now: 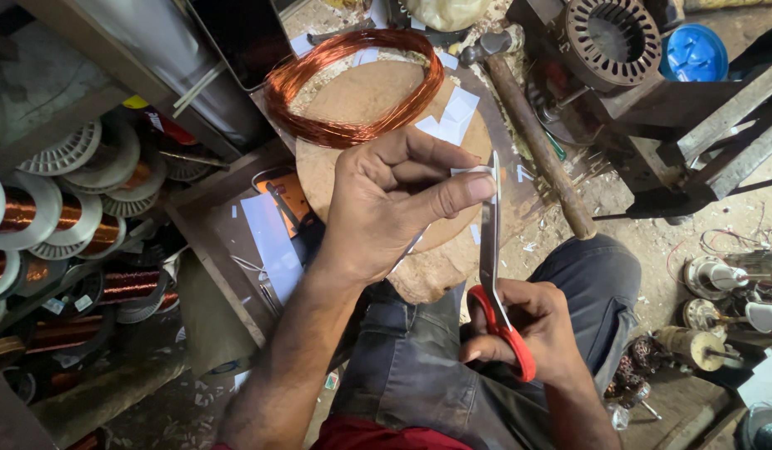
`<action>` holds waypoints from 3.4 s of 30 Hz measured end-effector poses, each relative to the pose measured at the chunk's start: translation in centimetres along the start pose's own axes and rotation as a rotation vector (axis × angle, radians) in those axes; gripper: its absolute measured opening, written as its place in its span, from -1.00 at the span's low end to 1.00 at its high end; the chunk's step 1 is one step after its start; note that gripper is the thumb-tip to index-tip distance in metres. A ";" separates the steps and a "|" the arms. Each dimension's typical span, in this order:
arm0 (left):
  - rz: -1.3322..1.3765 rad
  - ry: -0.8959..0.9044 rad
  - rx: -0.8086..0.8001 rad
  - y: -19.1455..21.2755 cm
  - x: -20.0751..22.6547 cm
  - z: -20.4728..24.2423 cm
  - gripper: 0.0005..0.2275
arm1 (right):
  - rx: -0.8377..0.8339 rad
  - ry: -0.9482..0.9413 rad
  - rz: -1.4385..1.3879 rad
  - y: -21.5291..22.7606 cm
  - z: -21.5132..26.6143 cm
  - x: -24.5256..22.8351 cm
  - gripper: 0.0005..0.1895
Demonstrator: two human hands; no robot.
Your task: The person cuts small white paper pieces with scissors and inserts them into the slots of a laminated core. The person repeats this process multiple times, handling the core and paper pieces by hand.
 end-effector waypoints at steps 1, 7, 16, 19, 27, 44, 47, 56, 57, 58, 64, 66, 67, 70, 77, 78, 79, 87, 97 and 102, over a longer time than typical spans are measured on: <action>0.015 0.003 -0.006 -0.1 0.1 0.0 -0.80 | -0.007 -0.002 -0.045 -0.1 0.0 0.1 -0.57; 0.134 -0.020 -0.030 -0.8 1.2 0.0 -0.78 | 0.069 0.128 -0.415 -1.2 -1.1 0.0 -0.34; -0.110 -0.183 -0.048 -0.6 0.5 0.3 -0.86 | 0.033 0.122 -0.155 -2.2 -1.3 -0.6 -0.09; -0.081 -0.142 -0.036 -0.5 0.1 0.2 -0.82 | 0.004 0.180 -0.018 -2.3 -1.7 -1.1 -0.16; -0.105 -0.057 0.017 -0.3 0.4 -0.1 -0.84 | -0.030 0.125 0.094 -2.0 -1.9 -3.4 -0.31; -0.071 -0.007 0.041 -0.3 0.3 -0.1 -0.82 | -0.001 0.078 0.057 -1.6 -1.4 -2.3 -0.52; -0.076 -0.018 0.018 -0.1 0.3 -0.1 -0.82 | 0.017 0.102 0.126 -1.1 -1.3 -1.9 -0.56; 0.009 -0.119 0.043 -0.2 -0.3 -0.3 -0.81 | 0.146 -0.083 -0.081 0.6 -1.5 -1.0 -0.65; -0.031 -0.140 0.029 -0.2 -0.3 -0.2 -0.80 | 0.229 -0.153 0.006 1.2 -1.7 -1.2 -0.63; -0.074 -0.165 0.014 -0.3 -0.3 0.0 -0.80 | 0.270 -0.154 0.131 1.6 -2.1 -1.4 -0.63; -0.107 -0.147 0.039 -1.1 0.2 0.6 -0.83 | 0.560 0.109 0.778 1.7 -4.1 -3.3 -0.57; -0.152 -0.157 0.041 -1.3 0.6 0.8 -0.87 | 0.598 0.457 0.847 0.4 -4.5 -4.5 -0.62; -0.174 -0.145 0.039 -1.3 0.9 1.1 -0.89 | 0.612 0.452 0.673 -0.2 -4.5 -4.9 -0.64; -0.280 -0.170 0.051 -1.0 1.0 1.4 -0.90 | 0.620 0.386 0.114 -1.7 -4.8 -5.9 -0.67; -0.416 -0.180 0.105 -0.8 0.8 1.9 -0.91 | 0.490 0.349 -0.294 -4.4 -6.5 -7.5 -0.86; -0.425 -0.184 0.114 -1.0 0.9 2.0 -0.91 | 0.493 0.364 -0.237 -4.4 -6.5 -7.6 -0.86; -0.434 -0.187 0.123 -1.1 0.9 2.0 -0.91 | 0.497 0.379 -0.180 -4.4 -6.5 -7.6 -0.85; -0.492 -0.244 0.106 -2.1 1.5 1.9 -0.91 | 0.548 0.560 0.027 -4.5 -6.3 -7.9 -0.92; -0.597 -0.453 0.135 -3.0 1.8 2.6 -0.89 | 0.648 0.707 0.096 -4.6 -6.1 -8.2 -0.88; -0.663 -0.535 0.173 -3.5 1.6 2.6 -0.90 | 0.647 0.691 0.048 -4.8 -6.0 -7.6 -0.87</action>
Point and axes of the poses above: each hand's wrist, its own z-axis away from the middle knuckle, its own y-axis out of the back of the hand, x = y × z, the point moved 1 cm from there along -z, towards the middle knuckle, and after that the axes turned 15 degrees about x, right-handed, at the moved point
